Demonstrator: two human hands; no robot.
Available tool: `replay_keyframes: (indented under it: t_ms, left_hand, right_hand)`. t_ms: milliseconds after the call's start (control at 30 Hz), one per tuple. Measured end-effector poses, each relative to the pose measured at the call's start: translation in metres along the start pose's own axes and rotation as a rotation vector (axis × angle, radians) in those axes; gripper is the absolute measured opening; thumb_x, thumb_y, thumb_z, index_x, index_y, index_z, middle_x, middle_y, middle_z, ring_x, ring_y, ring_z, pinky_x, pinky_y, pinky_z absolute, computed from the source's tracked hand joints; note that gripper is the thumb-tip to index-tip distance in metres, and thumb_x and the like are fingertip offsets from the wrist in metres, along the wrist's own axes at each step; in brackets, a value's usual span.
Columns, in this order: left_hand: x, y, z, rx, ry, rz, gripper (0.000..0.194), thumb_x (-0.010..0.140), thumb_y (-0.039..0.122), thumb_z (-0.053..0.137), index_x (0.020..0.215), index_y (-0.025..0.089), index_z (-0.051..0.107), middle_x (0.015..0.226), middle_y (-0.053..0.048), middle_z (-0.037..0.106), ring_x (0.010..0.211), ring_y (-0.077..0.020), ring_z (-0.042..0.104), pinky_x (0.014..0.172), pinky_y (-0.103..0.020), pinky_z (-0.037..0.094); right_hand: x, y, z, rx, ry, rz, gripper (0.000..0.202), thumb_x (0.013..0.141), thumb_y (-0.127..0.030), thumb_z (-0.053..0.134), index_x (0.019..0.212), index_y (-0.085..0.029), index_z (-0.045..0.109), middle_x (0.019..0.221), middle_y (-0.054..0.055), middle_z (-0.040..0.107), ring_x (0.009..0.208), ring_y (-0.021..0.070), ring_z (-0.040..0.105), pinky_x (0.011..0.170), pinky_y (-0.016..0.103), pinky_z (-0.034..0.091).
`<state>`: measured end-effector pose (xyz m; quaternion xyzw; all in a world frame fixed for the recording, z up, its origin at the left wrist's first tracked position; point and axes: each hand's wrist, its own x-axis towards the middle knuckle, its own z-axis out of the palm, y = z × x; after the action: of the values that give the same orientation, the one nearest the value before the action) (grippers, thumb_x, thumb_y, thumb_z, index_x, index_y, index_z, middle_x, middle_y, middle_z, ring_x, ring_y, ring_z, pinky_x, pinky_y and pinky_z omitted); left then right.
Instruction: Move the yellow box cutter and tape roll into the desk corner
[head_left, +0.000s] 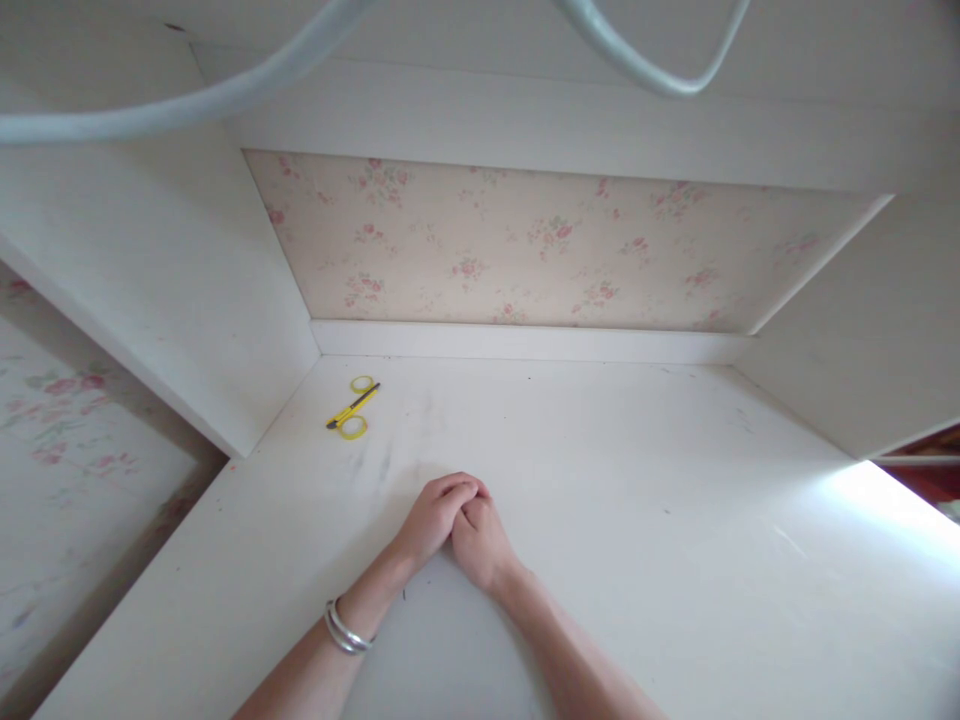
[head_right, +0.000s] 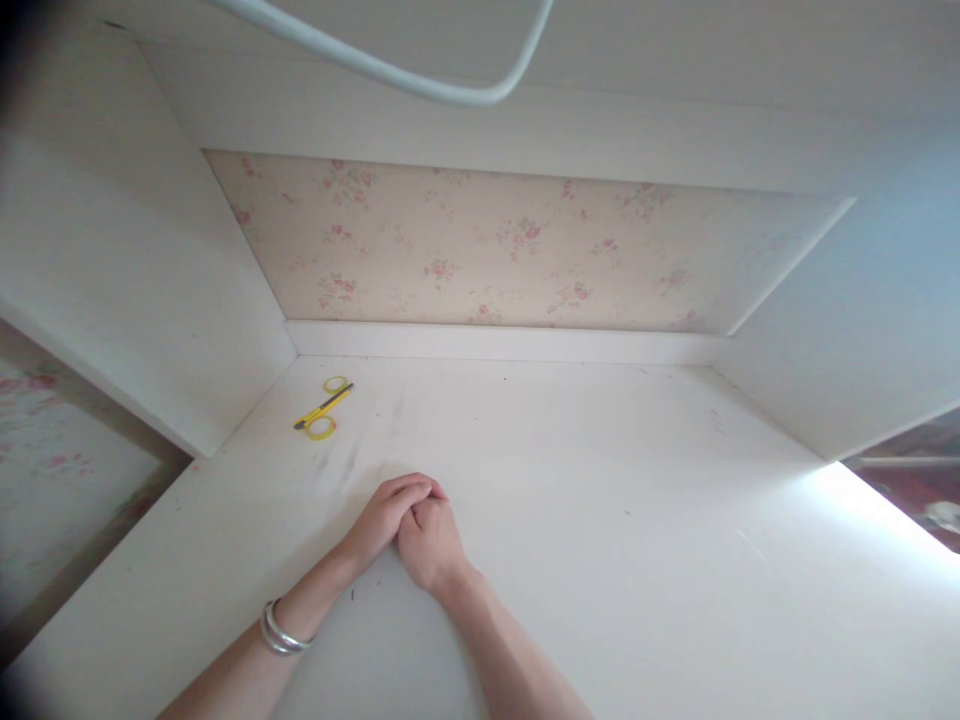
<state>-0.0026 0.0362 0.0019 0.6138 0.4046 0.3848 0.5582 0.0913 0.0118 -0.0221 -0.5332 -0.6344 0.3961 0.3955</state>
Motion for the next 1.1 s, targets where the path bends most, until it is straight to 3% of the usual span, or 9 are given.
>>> replay_keyframes:
  t_ms: [1100]
  left_hand:
    - [0.0, 0.0029, 0.0002, 0.021, 0.003, 0.001, 0.028, 0.081, 0.025, 0.043, 0.08, 0.016, 0.069, 0.08, -0.002, 0.068, 0.082, -0.0178, 0.059, 0.079, -0.027, 0.043]
  right_hand:
    - [-0.0003, -0.0026, -0.0008, -0.028, -0.02, 0.023, 0.032, 0.081, -0.015, 0.034, 0.081, -0.011, 0.066, 0.08, 0.009, 0.067, 0.079, 0.0167, 0.062, 0.067, 0.025, 0.046]
